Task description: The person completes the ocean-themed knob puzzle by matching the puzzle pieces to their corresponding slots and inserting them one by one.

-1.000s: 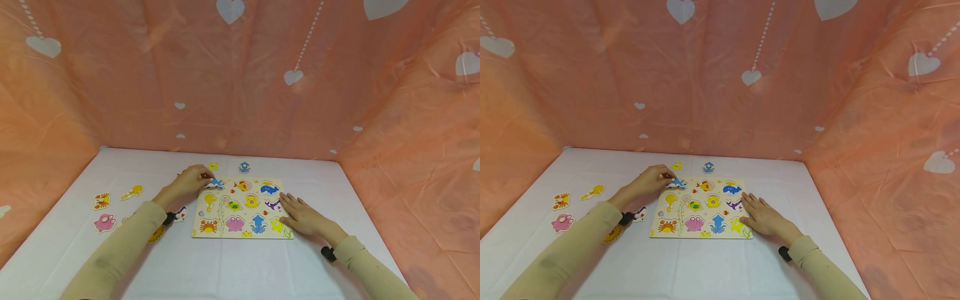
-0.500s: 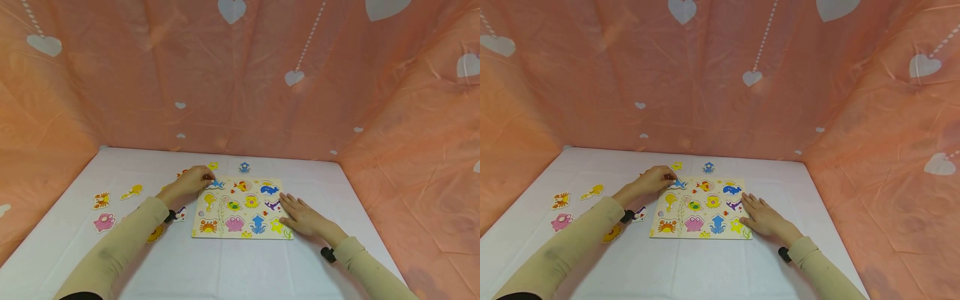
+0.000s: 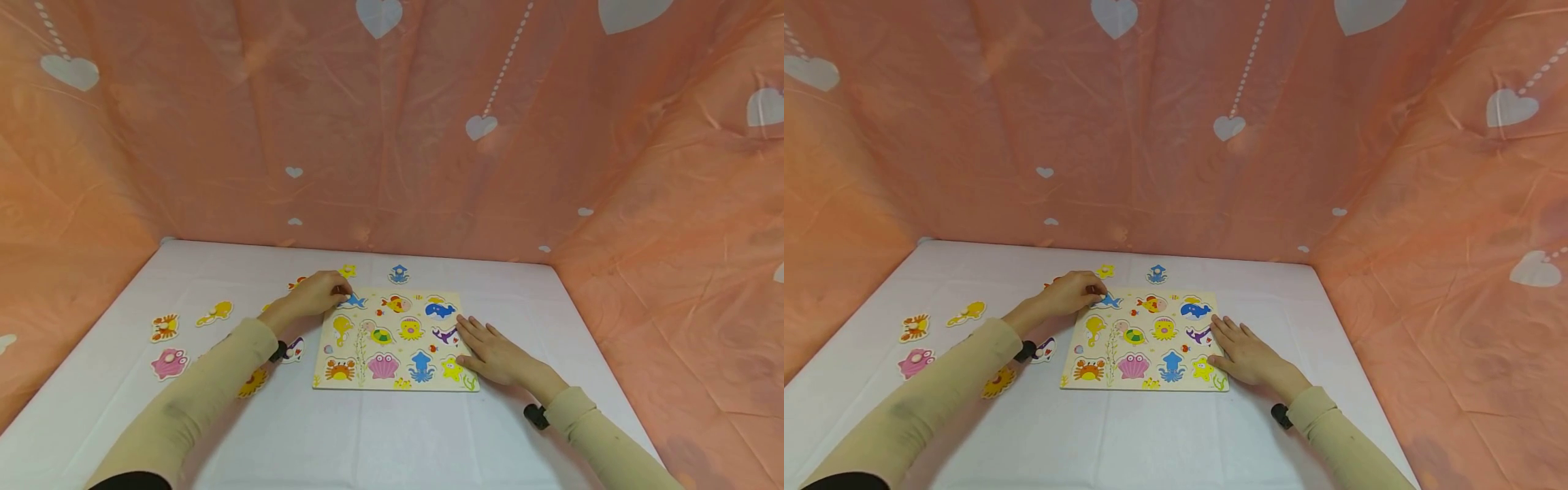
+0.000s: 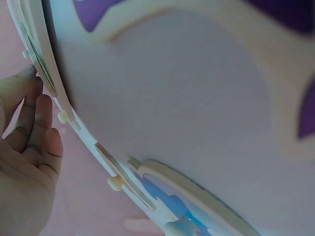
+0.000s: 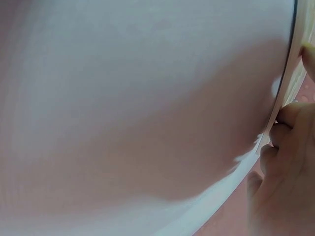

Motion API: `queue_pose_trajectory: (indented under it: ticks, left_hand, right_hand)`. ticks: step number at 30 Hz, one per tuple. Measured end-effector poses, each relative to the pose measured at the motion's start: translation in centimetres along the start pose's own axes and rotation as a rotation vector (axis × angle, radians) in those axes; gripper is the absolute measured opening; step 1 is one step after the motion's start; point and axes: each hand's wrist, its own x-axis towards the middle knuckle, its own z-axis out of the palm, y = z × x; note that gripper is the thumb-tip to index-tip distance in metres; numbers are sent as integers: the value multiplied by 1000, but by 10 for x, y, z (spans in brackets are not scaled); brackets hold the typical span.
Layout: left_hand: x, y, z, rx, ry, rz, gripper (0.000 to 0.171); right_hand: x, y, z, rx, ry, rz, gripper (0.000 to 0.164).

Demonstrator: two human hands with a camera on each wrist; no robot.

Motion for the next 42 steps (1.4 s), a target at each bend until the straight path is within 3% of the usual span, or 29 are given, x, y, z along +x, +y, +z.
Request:
queue_pose_trajectory:
  ticks: [8, 23, 33, 42]
  left_hand:
    - [4, -2, 1, 80, 1, 38, 15]
    - [6, 2, 3, 44, -27, -50, 13]
    - [4, 1, 2, 127, -6, 42, 14]
    - [2, 2, 1, 125, 15, 56, 15]
  right_hand:
    - [1, 0, 0, 13, 0, 5, 79]
    - [-1, -3, -2, 8, -7, 11, 78]
    - [-1, -3, -1, 8, 1, -2, 78]
    - [-1, -3, -2, 9, 3, 1, 78]
